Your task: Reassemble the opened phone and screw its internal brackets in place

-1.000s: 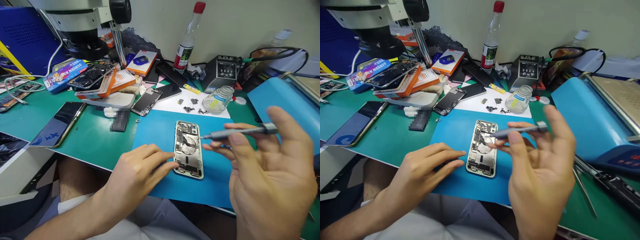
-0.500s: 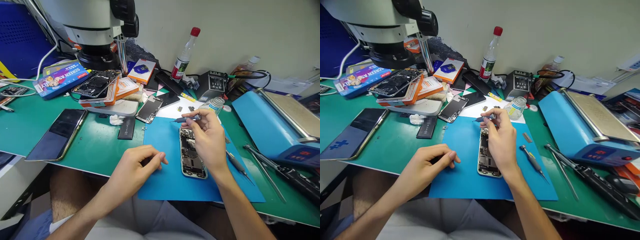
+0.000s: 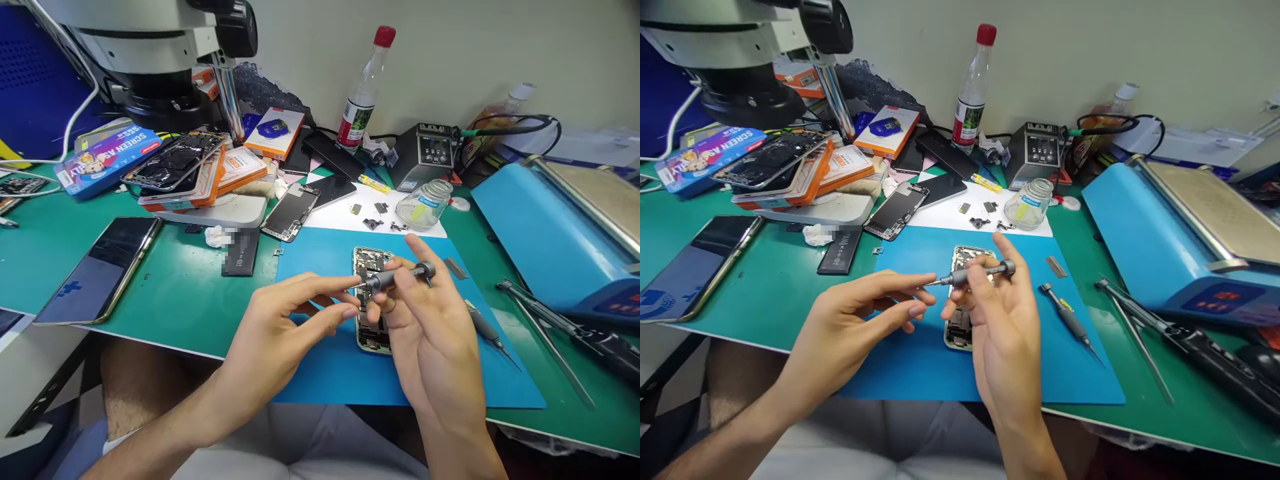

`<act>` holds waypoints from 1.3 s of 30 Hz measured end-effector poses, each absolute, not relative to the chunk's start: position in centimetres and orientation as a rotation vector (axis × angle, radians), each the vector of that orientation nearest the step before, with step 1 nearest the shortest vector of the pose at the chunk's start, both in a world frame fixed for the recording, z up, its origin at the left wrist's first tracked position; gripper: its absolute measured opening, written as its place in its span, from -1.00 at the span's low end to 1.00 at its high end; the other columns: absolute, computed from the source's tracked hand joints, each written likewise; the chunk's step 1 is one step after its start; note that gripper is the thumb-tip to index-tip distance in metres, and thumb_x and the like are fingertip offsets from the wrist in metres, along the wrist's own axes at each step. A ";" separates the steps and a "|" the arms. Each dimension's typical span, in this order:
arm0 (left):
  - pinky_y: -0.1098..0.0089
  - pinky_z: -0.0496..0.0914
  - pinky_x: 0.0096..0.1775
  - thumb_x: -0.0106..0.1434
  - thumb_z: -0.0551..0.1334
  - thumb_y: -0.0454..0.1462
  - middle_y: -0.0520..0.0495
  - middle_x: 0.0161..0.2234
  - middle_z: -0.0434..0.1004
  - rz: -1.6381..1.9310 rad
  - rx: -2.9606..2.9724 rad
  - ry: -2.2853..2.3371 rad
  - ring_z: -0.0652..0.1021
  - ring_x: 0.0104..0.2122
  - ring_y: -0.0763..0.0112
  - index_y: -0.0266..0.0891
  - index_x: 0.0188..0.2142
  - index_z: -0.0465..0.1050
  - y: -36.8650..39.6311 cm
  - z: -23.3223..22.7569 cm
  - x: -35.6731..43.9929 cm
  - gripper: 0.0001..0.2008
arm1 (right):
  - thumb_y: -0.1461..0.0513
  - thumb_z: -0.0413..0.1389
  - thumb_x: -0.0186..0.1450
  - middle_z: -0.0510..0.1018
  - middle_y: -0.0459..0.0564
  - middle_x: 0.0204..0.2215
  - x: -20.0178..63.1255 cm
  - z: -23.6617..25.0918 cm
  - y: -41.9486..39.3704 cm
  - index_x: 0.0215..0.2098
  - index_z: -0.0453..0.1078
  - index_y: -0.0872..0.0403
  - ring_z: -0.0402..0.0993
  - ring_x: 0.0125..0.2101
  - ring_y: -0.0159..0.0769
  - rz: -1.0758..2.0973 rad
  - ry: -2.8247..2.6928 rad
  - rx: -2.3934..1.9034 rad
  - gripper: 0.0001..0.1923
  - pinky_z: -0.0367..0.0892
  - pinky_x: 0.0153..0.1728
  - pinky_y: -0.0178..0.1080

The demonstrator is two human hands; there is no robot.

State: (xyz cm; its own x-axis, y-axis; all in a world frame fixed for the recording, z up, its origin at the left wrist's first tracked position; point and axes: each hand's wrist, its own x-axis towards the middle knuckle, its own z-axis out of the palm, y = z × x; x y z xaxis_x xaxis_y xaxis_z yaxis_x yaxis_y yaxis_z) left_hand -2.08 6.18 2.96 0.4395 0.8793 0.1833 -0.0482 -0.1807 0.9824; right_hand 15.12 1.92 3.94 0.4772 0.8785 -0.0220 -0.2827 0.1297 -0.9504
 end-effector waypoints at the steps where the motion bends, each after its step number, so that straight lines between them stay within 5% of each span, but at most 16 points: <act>1: 0.62 0.64 -0.20 0.45 0.46 -0.25 0.09 -0.12 0.82 0.999 1.500 0.768 0.74 -0.26 0.54 -0.01 0.08 0.75 6.2 2.9 -1.8 -0.76 | 0.08 0.42 0.34 0.52 -0.11 -0.10 15.0 3.8 1.8 0.35 0.37 -0.13 0.48 -0.43 -0.48 0.930 -0.645 -1.131 -0.33 0.54 -0.50 -0.37; 6: 0.65 0.63 -0.07 0.43 0.48 -0.28 0.13 -0.16 0.84 1.025 1.424 0.797 0.79 -0.16 0.52 0.03 -0.02 0.79 6.2 2.6 -1.3 -0.82 | 0.11 0.45 0.34 0.57 -0.14 -0.16 15.1 3.7 1.9 0.32 0.37 -0.11 0.51 -0.50 -0.50 0.934 -0.617 -1.100 -0.35 0.57 -0.48 -0.40; 16: 0.55 0.65 -0.04 0.49 0.41 -0.34 0.18 -0.12 0.83 1.087 1.480 0.693 0.77 -0.16 0.53 0.12 0.10 0.73 6.0 2.2 -1.8 -0.69 | 0.09 0.46 0.33 0.60 -0.15 -0.18 15.5 3.1 2.0 0.22 0.48 -0.18 0.54 -0.54 -0.48 1.027 -0.617 -1.082 -0.46 0.52 -0.57 -0.42; 29: 0.59 0.66 -0.03 0.57 0.29 -0.38 0.15 -0.04 0.82 1.054 1.440 0.630 0.76 -0.12 0.55 0.07 0.19 0.69 6.0 2.1 -1.8 -0.64 | 0.15 0.40 0.38 0.67 -0.11 -0.17 15.3 3.0 1.8 0.17 0.50 -0.21 0.66 -0.37 -0.37 0.864 -0.682 -1.133 -0.58 0.65 -0.40 -0.38; 39: 0.60 0.64 0.00 0.56 0.29 -0.40 0.23 -0.05 0.82 1.019 1.433 0.636 0.75 -0.10 0.61 0.13 0.17 0.69 5.9 2.0 -2.1 -0.62 | 0.14 0.36 0.42 0.67 -0.13 -0.19 15.6 2.9 1.7 0.19 0.45 -0.19 0.65 -0.49 -0.33 0.953 -0.683 -1.110 -0.59 0.63 -0.51 -0.30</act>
State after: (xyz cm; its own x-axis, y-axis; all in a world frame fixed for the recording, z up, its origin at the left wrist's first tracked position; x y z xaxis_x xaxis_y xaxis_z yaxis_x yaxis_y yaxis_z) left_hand -2.06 5.93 2.02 0.4655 0.8583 0.2158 -0.1830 -0.1453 0.9723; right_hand 15.58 1.69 2.85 0.4496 0.8933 -0.0009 -0.2862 0.1431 -0.9474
